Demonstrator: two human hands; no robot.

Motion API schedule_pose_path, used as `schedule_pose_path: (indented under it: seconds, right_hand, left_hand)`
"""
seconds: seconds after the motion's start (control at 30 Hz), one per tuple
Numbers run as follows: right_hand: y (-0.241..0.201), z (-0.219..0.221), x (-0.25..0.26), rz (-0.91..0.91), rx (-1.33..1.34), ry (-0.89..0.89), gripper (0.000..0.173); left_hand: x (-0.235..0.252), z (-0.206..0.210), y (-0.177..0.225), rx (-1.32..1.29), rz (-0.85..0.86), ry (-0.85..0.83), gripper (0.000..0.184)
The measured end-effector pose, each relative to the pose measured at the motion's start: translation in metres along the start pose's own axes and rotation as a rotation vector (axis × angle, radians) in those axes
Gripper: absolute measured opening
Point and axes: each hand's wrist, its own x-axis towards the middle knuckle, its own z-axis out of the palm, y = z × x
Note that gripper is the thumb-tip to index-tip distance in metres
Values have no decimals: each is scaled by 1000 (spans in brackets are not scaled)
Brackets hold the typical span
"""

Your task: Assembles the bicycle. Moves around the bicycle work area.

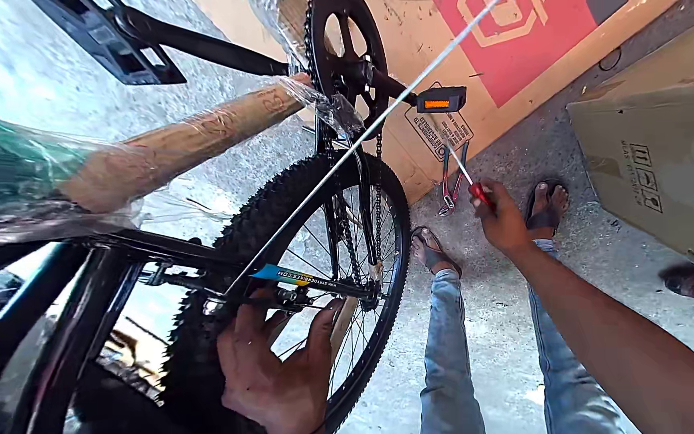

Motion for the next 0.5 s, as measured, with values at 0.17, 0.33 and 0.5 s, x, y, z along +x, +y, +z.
schedule_pose_path:
  seconds: [0.17, 0.33, 0.5]
  right_hand:
    - [-45, 17, -5, -264, -49, -79, 64]
    - [-125, 54, -80, -640, 389, -494, 30]
    - [-141, 85, -83, -804, 517, -578, 25]
  left_hand:
    - [0, -1, -7, -16, 27, -1, 86]
    - [-4, -2, -14, -27, 52, -12, 89]
    - [1, -5, -12, -39, 11, -20, 85]
